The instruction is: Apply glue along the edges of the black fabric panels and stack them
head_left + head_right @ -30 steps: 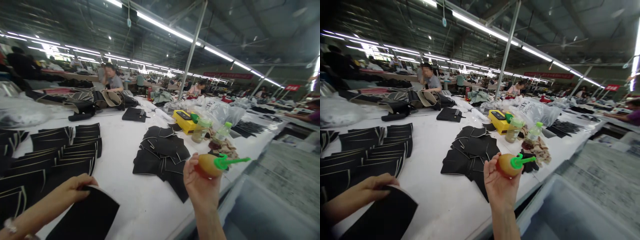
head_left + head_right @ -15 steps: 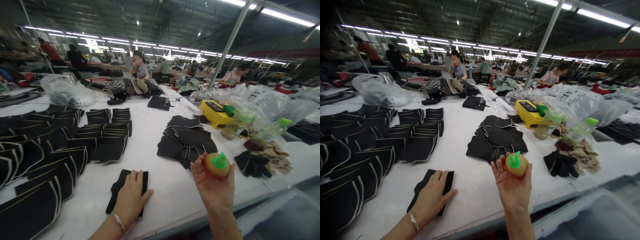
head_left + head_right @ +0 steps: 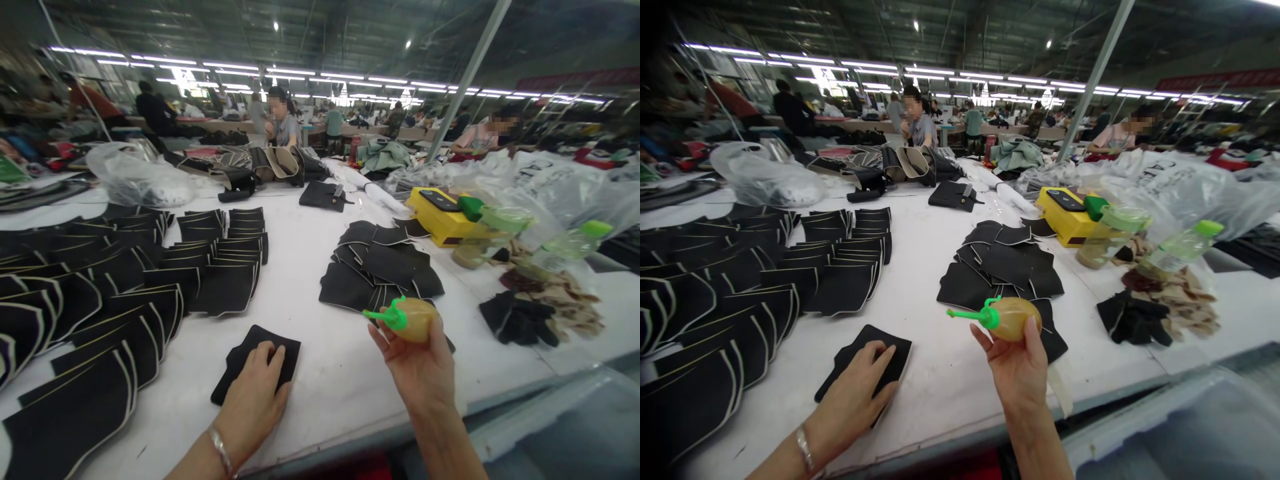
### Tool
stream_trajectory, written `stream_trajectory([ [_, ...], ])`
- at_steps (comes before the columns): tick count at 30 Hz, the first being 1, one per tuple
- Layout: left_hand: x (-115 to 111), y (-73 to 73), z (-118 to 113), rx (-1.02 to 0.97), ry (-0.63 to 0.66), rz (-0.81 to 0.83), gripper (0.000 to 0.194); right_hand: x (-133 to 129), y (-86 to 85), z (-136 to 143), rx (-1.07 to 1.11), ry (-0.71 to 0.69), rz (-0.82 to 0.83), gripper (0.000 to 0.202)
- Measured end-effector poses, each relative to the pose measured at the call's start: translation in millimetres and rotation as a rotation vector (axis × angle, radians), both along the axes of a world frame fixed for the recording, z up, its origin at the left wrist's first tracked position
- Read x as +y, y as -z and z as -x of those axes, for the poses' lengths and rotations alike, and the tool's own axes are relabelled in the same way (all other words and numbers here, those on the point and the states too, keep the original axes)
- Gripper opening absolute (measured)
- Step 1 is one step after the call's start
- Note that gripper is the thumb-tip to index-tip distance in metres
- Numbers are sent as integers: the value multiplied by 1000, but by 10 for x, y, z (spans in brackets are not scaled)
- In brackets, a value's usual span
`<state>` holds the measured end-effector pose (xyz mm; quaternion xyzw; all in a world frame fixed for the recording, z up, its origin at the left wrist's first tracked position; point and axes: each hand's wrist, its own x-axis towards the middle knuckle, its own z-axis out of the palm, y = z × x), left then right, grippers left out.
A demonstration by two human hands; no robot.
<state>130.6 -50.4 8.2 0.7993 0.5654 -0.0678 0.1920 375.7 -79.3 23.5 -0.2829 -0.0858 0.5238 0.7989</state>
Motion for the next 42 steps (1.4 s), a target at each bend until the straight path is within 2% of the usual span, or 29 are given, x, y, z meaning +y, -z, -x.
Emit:
stream_trajectory([
  [9, 4, -34, -50, 50, 23, 1, 57, 31, -71, 14, 16, 7, 2, 39],
  [14, -4, -23, -141, 87, 17, -38, 61, 31, -93, 21, 90, -47, 12, 40],
  [19, -7, -44, -278, 173, 10, -87, 56, 17, -158, -12, 240, -85, 31, 53],
  [21, 31, -56, -250, 185, 29, -86, 50, 3, -224, -95, 311, -28, 6, 59],
  [24, 133, -82, -107, 98, 69, -47, 43, -41, -320, -282, 320, 123, -87, 49],
  [28, 249, -124, 82, -96, 82, 38, 43, -128, -330, -403, 91, 180, -121, 35],
  [32, 274, -101, 122, -132, 58, 100, 47, -194, -230, -220, -148, 155, -78, 34],
  [37, 219, 38, 81, -90, 86, 25, 50, -247, -114, 73, -482, 112, -27, 43],
  [42, 168, 108, 71, -70, 103, -21, 50, -243, -53, 219, -1073, 19, 79, 62],
])
